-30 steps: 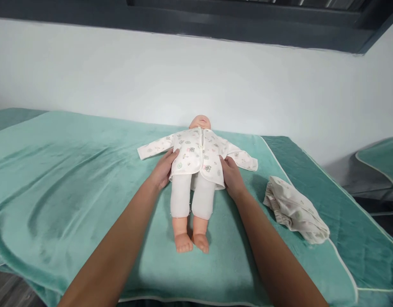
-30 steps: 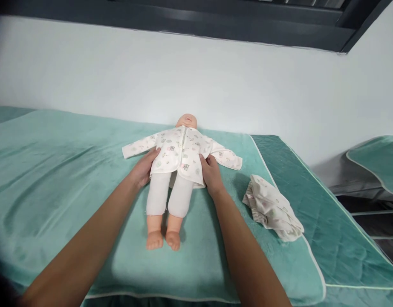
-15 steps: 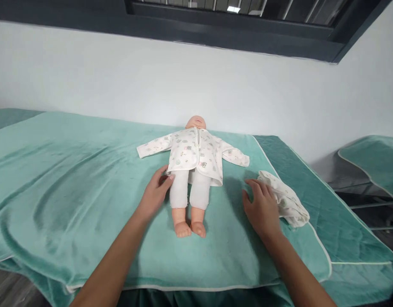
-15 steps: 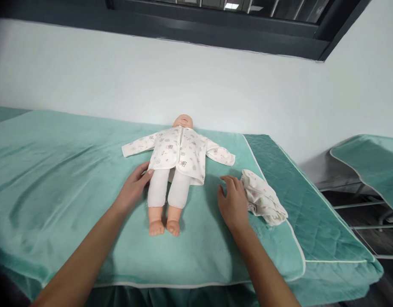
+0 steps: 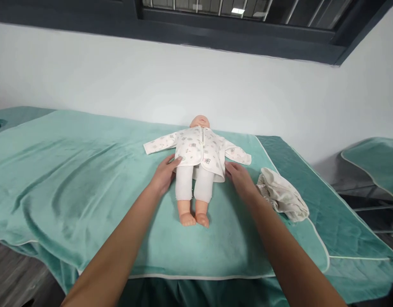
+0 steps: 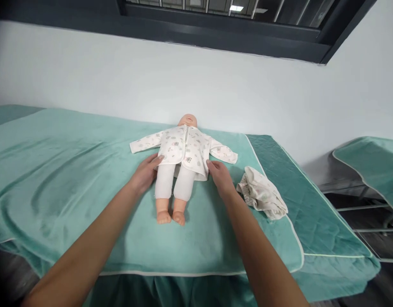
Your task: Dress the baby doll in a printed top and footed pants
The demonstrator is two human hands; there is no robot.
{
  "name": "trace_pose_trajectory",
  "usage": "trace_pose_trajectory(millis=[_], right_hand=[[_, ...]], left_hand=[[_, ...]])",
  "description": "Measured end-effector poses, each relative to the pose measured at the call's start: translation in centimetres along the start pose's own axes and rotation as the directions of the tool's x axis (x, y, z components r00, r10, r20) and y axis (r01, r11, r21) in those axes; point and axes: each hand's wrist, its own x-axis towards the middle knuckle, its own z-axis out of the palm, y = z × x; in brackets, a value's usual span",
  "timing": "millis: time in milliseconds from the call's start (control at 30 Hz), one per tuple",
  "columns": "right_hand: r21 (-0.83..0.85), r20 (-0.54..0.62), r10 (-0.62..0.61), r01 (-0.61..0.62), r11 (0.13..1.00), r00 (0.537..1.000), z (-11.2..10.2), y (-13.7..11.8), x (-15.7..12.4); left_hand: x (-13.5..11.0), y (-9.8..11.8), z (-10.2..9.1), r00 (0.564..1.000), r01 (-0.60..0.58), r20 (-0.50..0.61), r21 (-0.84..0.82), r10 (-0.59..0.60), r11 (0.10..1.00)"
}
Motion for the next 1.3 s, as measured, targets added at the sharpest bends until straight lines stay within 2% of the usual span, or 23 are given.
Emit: trace_pose_trajectory(millis=[33,100,200,400,567,667,767,800,867,933,1000,1167,1300], right_hand=[[0.115,0.084,0.032,-0.041,0.993,0.996,1.1,-0.2,1.3],[0.201,0.155,0.021,-0.052,0.978,0.988,2.8,-0.4,3.4],[0.241,0.149,-0.004,-0.033,0.970,0.989,4.1,-0.5,5.5],[0.325,0.135,-0.076,0.029,0.945,0.988,4.6,-0.3,9.0],[0.280,0.197,-0.045,-0.012,0.960,0.979,4.3,-0.1,9.5],[0.307,0.251,0.009,-0.089,0.948,0.968,3.2,0.3,8.7],[0.331,0.297,0.171,-0.270,0.904,0.939,0.9,0.7,8.7],[0.373,0.256,0.237,-0.322,0.870,0.937,0.0,0.7,9.0],[0.516,0.093,0.363,-0.357,0.779,0.927,-1.8,0.7,10.0],[0.647,-0.057,0.447,-0.308,0.697,0.893,-3.2,0.5,11.3],[0.706,-0.149,0.468,-0.238,0.667,0.871,-3.9,0.5,12.5],[0.660,-0.320,0.456,-0.150,0.736,0.830,-4.7,1.3,15.0],[0.557,-0.450,0.390,-0.089,0.826,0.803,-5.5,2.3,16.6]], left_hand=[[0.7,0.1,0.2,0.999,0.015,0.036,-0.004,-0.015,1.000],[1.8,0.0,0.6,0.996,0.020,0.082,-0.027,-0.018,0.999],[3.4,-0.2,1.1,0.997,-0.005,0.082,-0.066,0.011,0.998],[7.1,-0.1,2.0,0.997,-0.027,0.075,-0.068,0.032,0.997],[7.0,-0.1,2.2,0.996,-0.055,0.073,-0.021,0.057,0.998],[7.0,-0.1,1.2,0.998,-0.069,-0.009,0.061,0.070,0.996],[7.8,0.7,-1.1,0.972,-0.071,-0.217,0.068,0.084,0.995],[8.2,1.1,-2.0,0.957,-0.079,-0.278,0.036,0.086,0.996],[8.9,1.8,-3.6,0.943,-0.089,-0.325,-0.034,0.073,0.995],[9.6,2.3,-4.7,0.943,-0.085,-0.328,-0.068,0.058,0.994],[10.2,2.5,-5.2,0.937,-0.093,-0.342,-0.068,0.064,0.993],[11.6,2.8,-5.3,0.890,-0.172,-0.427,0.017,0.163,0.985],[12.4,3.3,-5.9,0.844,-0.218,-0.492,0.048,0.213,0.975]])
